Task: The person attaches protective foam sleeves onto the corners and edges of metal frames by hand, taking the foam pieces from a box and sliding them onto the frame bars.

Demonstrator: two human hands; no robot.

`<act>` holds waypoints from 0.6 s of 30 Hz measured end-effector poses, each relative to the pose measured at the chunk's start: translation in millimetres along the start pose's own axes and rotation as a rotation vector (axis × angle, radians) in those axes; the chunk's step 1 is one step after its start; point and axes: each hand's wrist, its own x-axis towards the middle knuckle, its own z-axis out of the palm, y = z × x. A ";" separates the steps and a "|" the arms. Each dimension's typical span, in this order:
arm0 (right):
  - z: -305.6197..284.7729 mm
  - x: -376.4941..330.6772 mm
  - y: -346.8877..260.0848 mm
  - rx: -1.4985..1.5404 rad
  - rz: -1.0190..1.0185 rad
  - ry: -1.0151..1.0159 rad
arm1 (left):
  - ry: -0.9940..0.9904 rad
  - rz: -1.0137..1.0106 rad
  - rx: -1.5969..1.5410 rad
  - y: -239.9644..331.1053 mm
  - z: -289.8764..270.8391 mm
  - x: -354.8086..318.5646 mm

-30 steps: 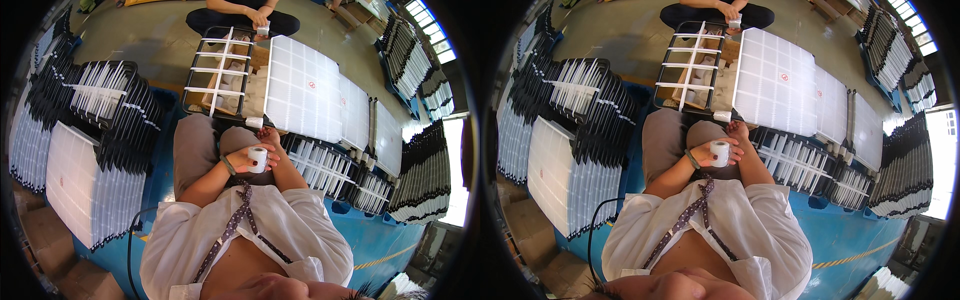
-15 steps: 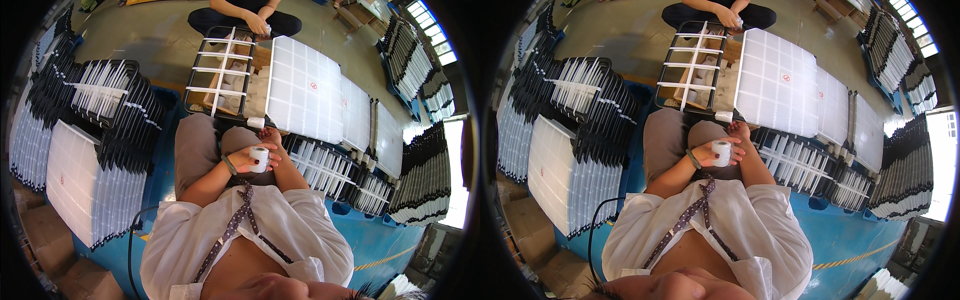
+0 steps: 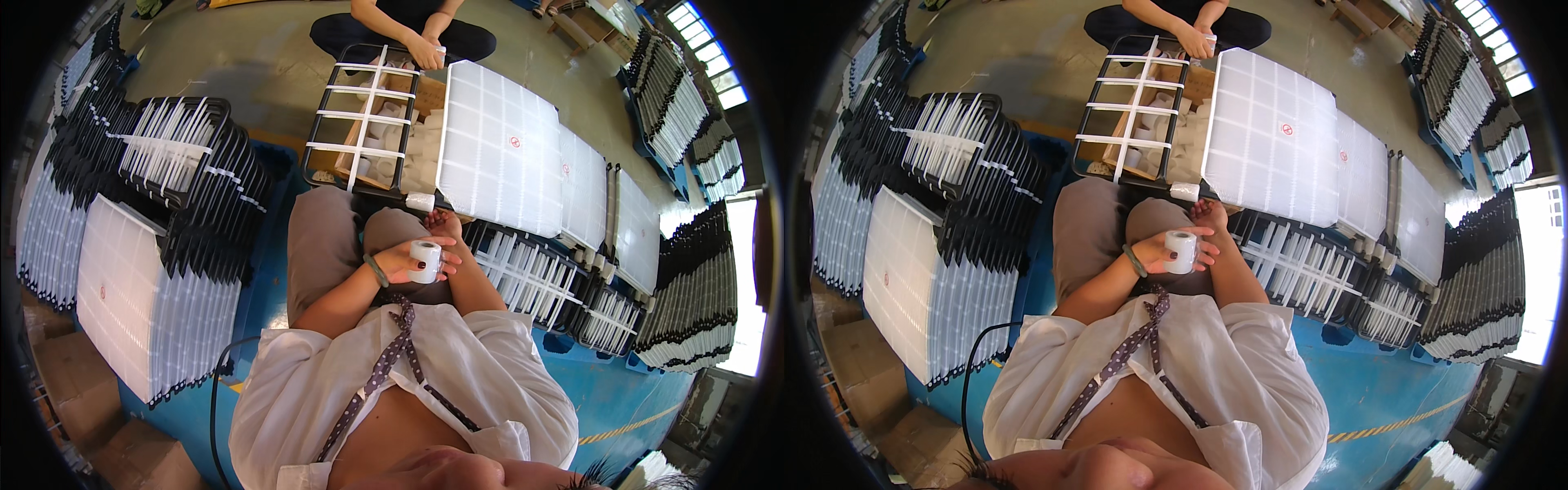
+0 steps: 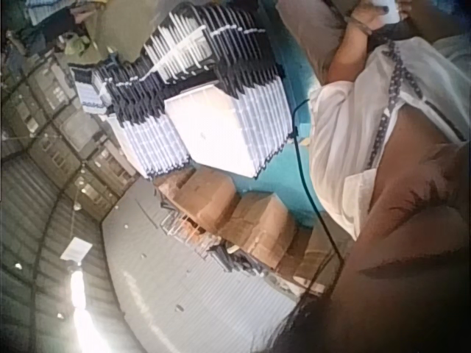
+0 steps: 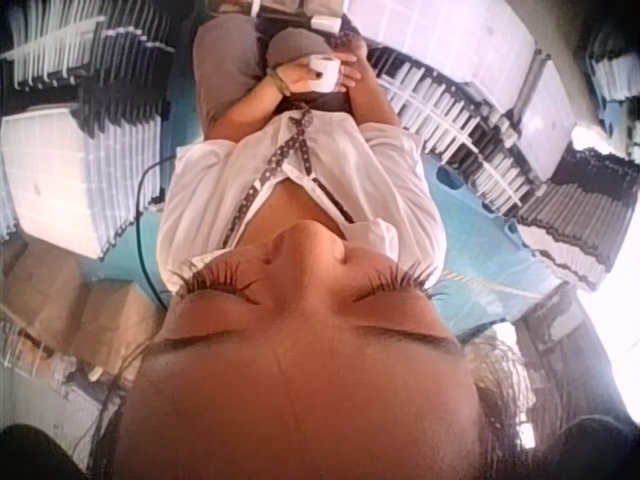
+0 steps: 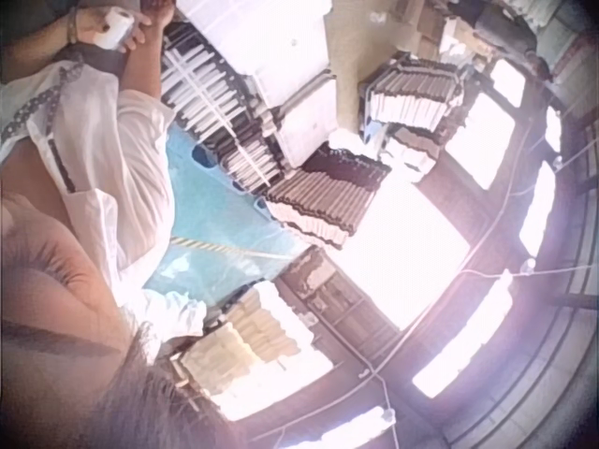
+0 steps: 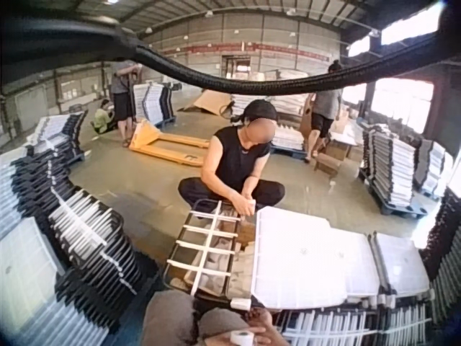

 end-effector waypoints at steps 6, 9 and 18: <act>1.2 -0.4 1.5 -0.011 -0.026 0.014 | 0.005 0.001 0.004 1.1 -0.7 -0.8; 1.1 -0.5 1.2 -0.009 -0.027 0.008 | 0.002 -0.001 0.002 1.3 -1.2 -0.4; 0.0 0.0 0.9 -0.015 -0.026 0.019 | -0.009 -0.002 0.002 0.3 -0.5 -1.0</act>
